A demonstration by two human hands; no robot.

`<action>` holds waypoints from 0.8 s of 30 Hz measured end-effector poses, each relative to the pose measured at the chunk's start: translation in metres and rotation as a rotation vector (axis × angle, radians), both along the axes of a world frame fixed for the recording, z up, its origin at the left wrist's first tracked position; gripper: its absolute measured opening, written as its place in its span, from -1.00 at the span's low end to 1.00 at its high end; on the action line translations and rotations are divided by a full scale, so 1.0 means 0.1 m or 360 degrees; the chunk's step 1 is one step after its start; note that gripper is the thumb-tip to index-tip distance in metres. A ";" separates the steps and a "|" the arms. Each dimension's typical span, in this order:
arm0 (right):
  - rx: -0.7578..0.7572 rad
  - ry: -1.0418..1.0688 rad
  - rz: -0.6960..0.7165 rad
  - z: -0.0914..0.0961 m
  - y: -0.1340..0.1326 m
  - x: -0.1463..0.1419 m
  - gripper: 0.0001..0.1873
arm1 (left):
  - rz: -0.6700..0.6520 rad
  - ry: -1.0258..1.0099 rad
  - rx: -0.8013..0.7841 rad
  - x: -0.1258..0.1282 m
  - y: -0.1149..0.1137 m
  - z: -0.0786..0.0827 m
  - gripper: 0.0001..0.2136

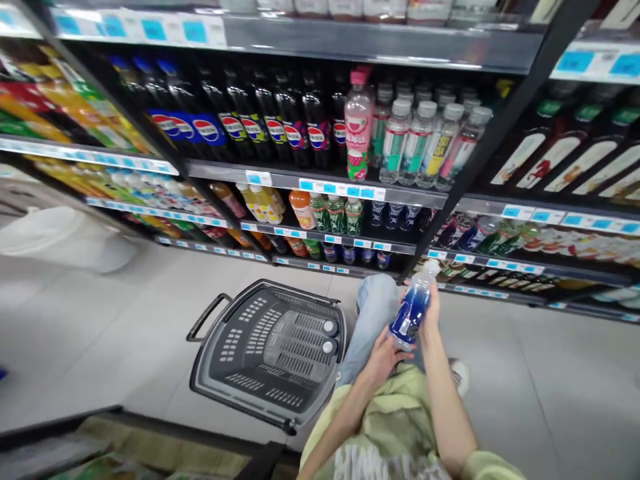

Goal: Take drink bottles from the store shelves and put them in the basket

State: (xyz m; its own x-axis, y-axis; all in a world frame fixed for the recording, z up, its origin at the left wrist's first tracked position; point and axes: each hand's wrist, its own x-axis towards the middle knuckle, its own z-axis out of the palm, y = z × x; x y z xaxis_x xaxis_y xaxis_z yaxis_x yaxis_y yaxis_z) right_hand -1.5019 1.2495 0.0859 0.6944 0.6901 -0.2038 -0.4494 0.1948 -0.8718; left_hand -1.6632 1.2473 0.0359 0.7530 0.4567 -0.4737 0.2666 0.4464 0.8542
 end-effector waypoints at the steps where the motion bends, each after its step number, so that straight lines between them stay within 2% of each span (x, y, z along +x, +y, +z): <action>1: -0.0017 0.0086 0.0103 0.00 0.03 -0.03 -0.17 | -0.0001 -0.0001 0.0006 -0.01 0.00 -0.01 -0.50; 4: -0.0070 0.0286 0.0342 0.06 0.10 -0.15 -0.15 | 0.0033 -0.0054 -0.0032 -0.06 0.01 -0.03 -0.53; 7: -0.0087 0.0299 0.0489 0.15 0.15 -0.26 -0.15 | 0.0070 -0.0094 -0.0036 -0.11 0.00 -0.05 -0.47; 13: -0.0100 0.0170 0.0513 0.24 0.20 -0.31 -0.12 | 0.0032 0.0011 0.0017 -0.12 0.02 -0.03 -0.37; 16: -0.0121 0.0152 0.0484 0.23 0.20 -0.29 -0.16 | 0.0138 -0.0145 -0.0144 -0.11 0.01 -0.09 -0.33; 21: -0.0170 0.0410 0.0442 0.24 0.18 -0.25 -0.33 | 0.0330 -0.0534 -0.0522 -0.11 -0.02 -0.20 -0.33; 24: -0.0199 0.0458 0.0461 0.26 0.18 -0.24 -0.36 | 0.0385 -0.0607 -0.0642 -0.11 -0.03 -0.21 -0.33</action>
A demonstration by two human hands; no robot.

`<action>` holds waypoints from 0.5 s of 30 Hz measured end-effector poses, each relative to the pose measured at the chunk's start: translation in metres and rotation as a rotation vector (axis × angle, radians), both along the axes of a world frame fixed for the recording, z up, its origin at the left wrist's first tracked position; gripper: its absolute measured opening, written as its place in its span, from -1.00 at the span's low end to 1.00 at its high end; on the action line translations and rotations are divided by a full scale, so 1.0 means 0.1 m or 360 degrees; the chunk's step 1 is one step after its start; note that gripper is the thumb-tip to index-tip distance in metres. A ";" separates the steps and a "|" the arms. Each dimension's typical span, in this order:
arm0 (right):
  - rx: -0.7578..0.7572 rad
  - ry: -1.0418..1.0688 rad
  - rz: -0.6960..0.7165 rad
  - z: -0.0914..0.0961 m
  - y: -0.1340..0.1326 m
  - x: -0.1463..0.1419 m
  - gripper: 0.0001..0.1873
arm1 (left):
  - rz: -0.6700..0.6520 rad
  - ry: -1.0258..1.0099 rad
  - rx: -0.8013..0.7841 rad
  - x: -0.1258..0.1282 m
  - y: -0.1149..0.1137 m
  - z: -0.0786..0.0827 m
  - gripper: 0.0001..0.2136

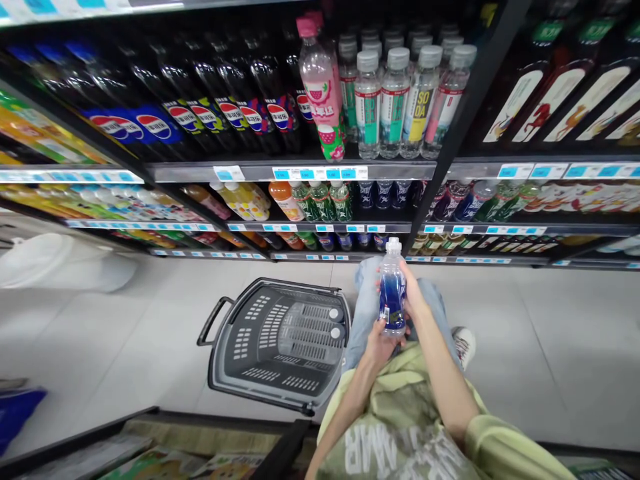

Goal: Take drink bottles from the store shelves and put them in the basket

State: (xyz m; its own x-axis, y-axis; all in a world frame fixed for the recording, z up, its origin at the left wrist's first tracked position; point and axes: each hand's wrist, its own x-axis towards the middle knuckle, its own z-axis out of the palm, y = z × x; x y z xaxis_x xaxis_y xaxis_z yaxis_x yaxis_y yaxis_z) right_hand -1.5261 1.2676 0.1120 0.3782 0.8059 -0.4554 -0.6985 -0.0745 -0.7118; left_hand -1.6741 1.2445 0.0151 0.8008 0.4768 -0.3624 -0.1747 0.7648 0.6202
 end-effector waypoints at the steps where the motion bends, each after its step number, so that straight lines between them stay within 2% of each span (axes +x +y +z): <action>1: -0.0001 -0.0003 0.0000 0.01 0.00 0.00 -0.37 | 0.0010 -0.0002 -0.0015 0.00 0.00 0.00 -0.32; 10: -0.0087 -0.0138 -0.0104 0.16 0.02 -0.06 -0.30 | 0.0073 -0.0121 -0.0026 -0.01 0.00 0.04 -0.35; 15: -0.0131 -0.0210 -0.0109 0.17 0.03 -0.07 -0.27 | 0.0107 -0.0092 0.0092 0.01 -0.04 0.04 -0.26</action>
State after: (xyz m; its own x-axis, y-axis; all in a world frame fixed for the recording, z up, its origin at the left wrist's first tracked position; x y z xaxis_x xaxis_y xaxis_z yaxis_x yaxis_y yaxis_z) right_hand -1.5333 1.2708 0.1290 0.4919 0.7383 -0.4615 -0.6047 -0.0917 -0.7912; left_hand -1.6726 1.2406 0.0194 0.7851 0.5489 -0.2867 -0.2614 0.7135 0.6501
